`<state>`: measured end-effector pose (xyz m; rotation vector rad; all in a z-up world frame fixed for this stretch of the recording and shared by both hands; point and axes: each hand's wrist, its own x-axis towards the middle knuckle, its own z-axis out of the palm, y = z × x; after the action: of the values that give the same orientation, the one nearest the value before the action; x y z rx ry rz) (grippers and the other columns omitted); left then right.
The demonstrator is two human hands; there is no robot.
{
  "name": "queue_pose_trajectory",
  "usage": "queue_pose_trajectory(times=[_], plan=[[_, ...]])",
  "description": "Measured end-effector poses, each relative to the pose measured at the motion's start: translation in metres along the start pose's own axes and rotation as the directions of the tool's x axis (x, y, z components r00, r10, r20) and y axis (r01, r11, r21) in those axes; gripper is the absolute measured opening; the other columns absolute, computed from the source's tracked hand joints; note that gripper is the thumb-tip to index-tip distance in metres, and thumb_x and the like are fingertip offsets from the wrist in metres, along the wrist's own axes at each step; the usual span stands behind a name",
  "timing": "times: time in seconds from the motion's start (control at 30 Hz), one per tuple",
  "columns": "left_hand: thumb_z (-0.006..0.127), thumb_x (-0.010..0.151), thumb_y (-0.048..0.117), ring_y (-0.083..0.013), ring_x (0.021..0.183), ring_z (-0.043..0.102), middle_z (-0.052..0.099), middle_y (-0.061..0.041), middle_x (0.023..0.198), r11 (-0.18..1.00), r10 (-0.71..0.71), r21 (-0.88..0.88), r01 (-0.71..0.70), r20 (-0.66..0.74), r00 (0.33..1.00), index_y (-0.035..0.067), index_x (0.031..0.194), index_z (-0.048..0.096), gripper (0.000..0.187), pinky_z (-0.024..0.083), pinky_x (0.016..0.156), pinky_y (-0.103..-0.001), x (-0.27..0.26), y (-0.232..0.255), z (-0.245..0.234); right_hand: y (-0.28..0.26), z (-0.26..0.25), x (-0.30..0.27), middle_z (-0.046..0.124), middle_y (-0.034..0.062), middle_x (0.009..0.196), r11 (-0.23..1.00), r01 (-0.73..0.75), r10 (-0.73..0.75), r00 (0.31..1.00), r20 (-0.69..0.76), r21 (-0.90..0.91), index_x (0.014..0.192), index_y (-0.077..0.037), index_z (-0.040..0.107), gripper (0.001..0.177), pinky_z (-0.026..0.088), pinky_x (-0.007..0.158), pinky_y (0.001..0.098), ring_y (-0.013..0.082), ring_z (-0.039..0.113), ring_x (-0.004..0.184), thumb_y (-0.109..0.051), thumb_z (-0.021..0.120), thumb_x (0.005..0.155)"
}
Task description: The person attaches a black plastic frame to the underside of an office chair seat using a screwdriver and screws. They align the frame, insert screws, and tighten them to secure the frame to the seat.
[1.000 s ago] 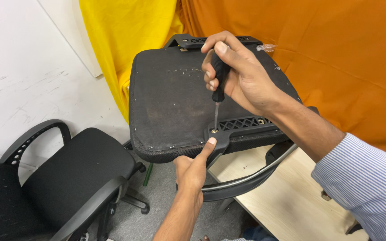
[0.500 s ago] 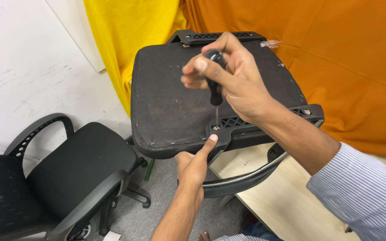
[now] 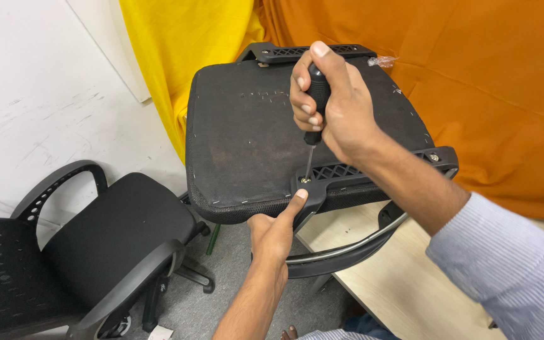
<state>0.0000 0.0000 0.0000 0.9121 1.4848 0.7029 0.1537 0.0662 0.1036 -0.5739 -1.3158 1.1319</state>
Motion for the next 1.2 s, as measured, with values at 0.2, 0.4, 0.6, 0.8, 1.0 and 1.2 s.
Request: queue_pose_trajectory(times=[0.2,0.4,0.6,0.8,1.0,1.2], plan=[[0.076,0.076,0.055,-0.0451,0.145,0.037,0.039,-0.037,0.144,0.998,0.014,-0.066,-0.015,-0.018,1.000,-0.018,0.137,0.032,0.105,0.027,0.121,-0.054,0.002,-0.001,0.002,0.009,0.021,-0.014,0.049,0.0004,0.075,0.939,0.169,-0.304,0.816,-0.491,-0.300,0.095,-0.011,0.050,0.038,0.040,0.052,0.0226,0.0066,0.046,0.061,-0.045,0.045,0.112],[0.077,0.074,0.054,-0.0425,0.143,0.042,0.043,-0.036,0.143,0.996,-0.011,-0.091,0.010,-0.010,1.000,-0.016,0.136,0.033,0.103,0.030,0.120,-0.053,0.003,0.001,0.001,-0.021,0.018,-0.030,0.052,0.0016,0.076,0.997,0.026,-0.052,0.913,-0.404,-0.070,0.091,-0.012,0.051,0.031,0.046,0.062,0.0270,0.0084,0.049,0.064,-0.038,0.046,0.107],[0.077,0.075,0.058,-0.0455,0.142,0.041,0.042,-0.037,0.141,1.000,0.010,0.000,-0.010,-0.019,1.000,-0.021,0.121,0.050,0.095,0.031,0.119,-0.056,0.001,-0.002,-0.002,-0.032,0.002,-0.015,0.044,0.0009,0.064,0.988,-0.149,0.143,0.973,0.184,0.023,0.081,-0.012,0.048,0.029,0.041,0.056,0.0294,0.0087,0.040,0.055,-0.030,0.045,0.104],[0.076,0.076,0.056,-0.0475,0.139,0.045,0.046,-0.040,0.137,1.000,0.011,-0.023,-0.011,-0.007,1.000,-0.024,0.117,0.054,0.093,0.032,0.118,-0.057,0.006,-0.004,0.001,-0.022,-0.018,0.001,0.036,-0.0001,0.054,0.971,-0.179,0.137,0.960,0.244,0.160,0.070,-0.011,0.044,0.035,0.036,0.050,0.0318,0.0093,0.031,0.047,-0.025,0.044,0.102],[0.079,0.075,0.057,-0.0447,0.138,0.046,0.046,-0.039,0.137,0.999,-0.027,-0.035,0.028,0.007,1.000,-0.021,0.133,0.037,0.106,0.032,0.119,-0.053,0.002,-0.002,0.002,-0.010,0.023,-0.007,0.042,0.0006,0.054,0.993,-0.103,0.105,0.994,0.041,-0.055,0.064,-0.008,0.045,0.038,0.028,0.042,0.0252,0.0075,0.033,0.045,-0.020,0.049,0.101],[0.079,0.074,0.055,-0.0419,0.144,0.037,0.039,-0.034,0.144,0.997,-0.056,-0.058,0.055,-0.003,0.998,-0.016,0.143,0.026,0.112,0.029,0.120,-0.054,0.001,0.003,0.000,-0.001,0.056,-0.007,0.051,0.0003,0.069,0.966,0.155,-0.242,0.821,-0.517,-0.205,0.079,-0.007,0.052,0.033,0.034,0.046,0.0243,0.0063,0.046,0.056,-0.027,0.057,0.105]])
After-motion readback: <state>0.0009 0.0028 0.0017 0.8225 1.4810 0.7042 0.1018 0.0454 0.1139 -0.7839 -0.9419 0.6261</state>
